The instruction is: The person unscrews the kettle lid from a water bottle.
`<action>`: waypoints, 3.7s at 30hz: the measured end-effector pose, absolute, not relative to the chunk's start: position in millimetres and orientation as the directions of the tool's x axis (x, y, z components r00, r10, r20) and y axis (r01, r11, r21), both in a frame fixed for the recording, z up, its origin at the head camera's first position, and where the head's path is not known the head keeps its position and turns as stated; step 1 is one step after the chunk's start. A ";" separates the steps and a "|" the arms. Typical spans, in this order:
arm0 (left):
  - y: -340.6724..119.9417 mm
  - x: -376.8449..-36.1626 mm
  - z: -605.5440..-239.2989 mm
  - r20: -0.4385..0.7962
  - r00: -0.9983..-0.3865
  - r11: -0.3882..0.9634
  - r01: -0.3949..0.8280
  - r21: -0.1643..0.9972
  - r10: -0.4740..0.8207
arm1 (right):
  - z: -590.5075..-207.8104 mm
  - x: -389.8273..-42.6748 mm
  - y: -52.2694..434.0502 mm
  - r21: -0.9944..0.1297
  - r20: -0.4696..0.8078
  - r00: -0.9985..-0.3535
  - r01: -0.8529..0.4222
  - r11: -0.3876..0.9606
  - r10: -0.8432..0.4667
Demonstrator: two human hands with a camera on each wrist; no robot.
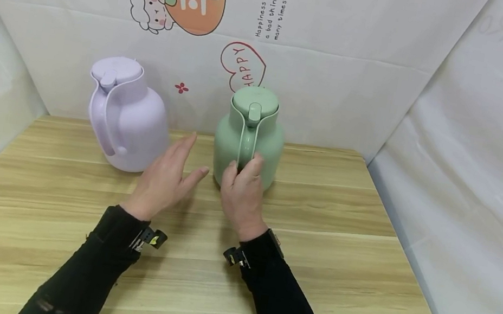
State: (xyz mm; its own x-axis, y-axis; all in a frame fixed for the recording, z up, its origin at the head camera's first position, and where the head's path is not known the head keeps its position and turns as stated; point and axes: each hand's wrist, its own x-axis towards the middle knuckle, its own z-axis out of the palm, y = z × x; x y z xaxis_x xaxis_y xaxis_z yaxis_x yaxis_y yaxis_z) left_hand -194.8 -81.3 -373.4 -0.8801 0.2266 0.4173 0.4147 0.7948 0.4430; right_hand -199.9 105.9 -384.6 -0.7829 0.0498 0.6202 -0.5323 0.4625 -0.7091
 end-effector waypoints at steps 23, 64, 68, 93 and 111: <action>-66.8 -206.6 -366.6 0.366 -0.918 0.755 0.347 0.557 0.151 | -384.5 -195.6 98.6 -0.717 0.632 -0.774 -0.572 0.397 0.026; -60.7 -208.0 -370.6 0.417 -0.897 0.749 0.375 0.546 0.145 | -384.5 -183.4 85.9 -0.731 0.616 -0.787 -0.550 0.403 0.044; -61.4 -207.0 -372.6 0.412 -0.900 0.745 0.370 0.555 0.141 | -385.0 -182.8 84.6 -0.727 0.629 -0.776 -0.566 0.389 0.045; -61.9 -205.3 -373.3 0.428 -0.893 0.726 0.385 0.569 0.138 | -383.9 -181.4 81.5 -0.727 0.636 -0.769 -0.571 0.381 0.063; -62.5 -201.1 -374.1 0.418 -0.897 0.724 0.383 0.574 0.142 | -384.1 -177.4 80.4 -0.700 0.660 -0.746 -0.566 0.435 0.091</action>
State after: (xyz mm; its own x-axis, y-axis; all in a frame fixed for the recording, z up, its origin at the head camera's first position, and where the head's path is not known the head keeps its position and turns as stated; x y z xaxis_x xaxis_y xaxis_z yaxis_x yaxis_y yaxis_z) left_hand -201.1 -62.5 -374.1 -0.8970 0.1424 0.4184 0.3828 0.7237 0.5743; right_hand -177.4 80.4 -384.1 -0.7457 0.0915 0.6600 -0.5662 0.4354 -0.6999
